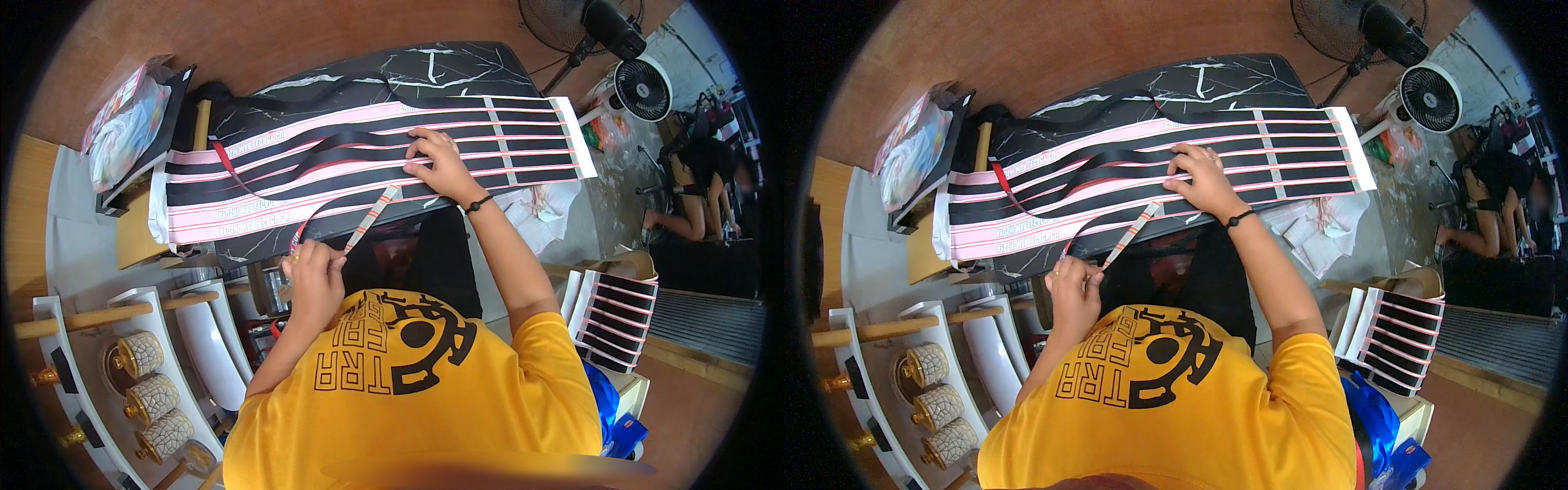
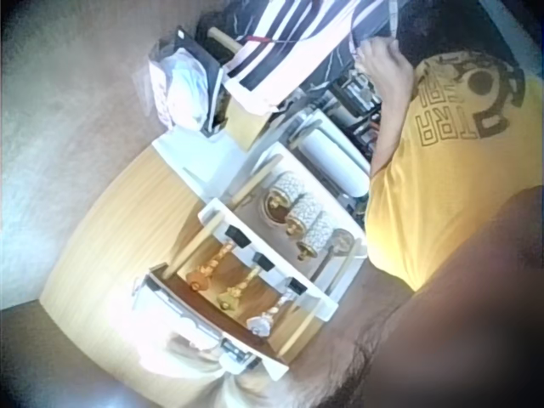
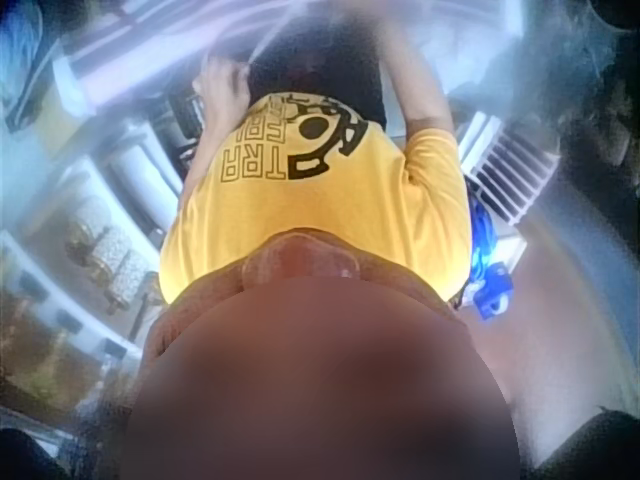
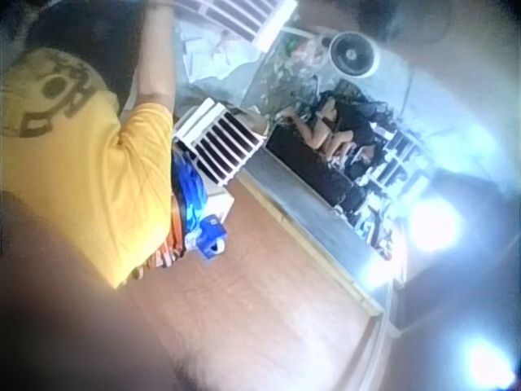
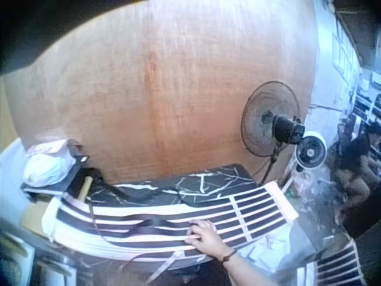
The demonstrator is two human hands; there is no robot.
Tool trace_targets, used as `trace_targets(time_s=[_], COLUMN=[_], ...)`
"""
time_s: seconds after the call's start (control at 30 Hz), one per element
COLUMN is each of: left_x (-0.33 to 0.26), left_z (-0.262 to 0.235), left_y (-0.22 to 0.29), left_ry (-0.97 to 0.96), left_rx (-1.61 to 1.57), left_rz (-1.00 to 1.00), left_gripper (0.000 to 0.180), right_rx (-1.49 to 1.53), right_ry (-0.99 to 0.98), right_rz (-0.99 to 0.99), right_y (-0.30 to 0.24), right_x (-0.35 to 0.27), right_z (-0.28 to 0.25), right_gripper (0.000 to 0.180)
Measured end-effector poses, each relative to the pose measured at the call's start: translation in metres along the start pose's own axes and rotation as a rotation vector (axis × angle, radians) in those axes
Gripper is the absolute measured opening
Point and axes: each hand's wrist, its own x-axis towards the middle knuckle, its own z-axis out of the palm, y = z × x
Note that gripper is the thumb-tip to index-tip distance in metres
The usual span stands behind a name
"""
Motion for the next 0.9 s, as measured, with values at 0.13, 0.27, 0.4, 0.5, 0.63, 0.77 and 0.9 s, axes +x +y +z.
trace_targets(time_s=[0.13, 0.27, 0.4, 0.5, 0.63, 0.77, 0.9], left_x=[0.005, -0.007, -0.029, -0.041, -0.054, -0.063, -0.072], left_z=[-0.002, -0.01, -0.013, -0.01, -0.002, 0.008, 0.03], left_y=[-0.006, -0.007, -0.011, -0.017, -0.022, -0.029, -0.041], left_ry=[0.034, -0.112, -0.205, -0.252, -0.331, -0.416, -0.478], left_rx=[0.015, -0.011, -0.021, -0.068, -0.106, -0.168, -0.231], left_rz=[0.026, 0.025, -0.038, -0.103, -0.15, -0.198, -0.252], left_gripper=[0.01, 0.013, 0.013, 0.011, 0.011, 0.01, 0.012], right_rx=[-0.177, -0.148, -0.17, -0.166, -0.158, -0.159, -0.167], right_ry=[-0.145, -0.109, -0.072, -0.074, -0.098, -0.09, -0.054], right_rz=[0.006, 0.011, -0.019, -0.018, 0.002, 0.007, -0.034], right_y=[-0.006, -0.006, -0.003, -0.003, -0.002, 0.0, 0.002], right_x=[-0.009, -0.01, -0.01, -0.011, -0.011, -0.012, -0.013], right_z=[-0.002, 0.002, 0.005, 0.004, 0.004, 0.005, 0.007], right_gripper=[0.035, 0.039, 0.041, 0.041, 0.039, 0.039, 0.038])
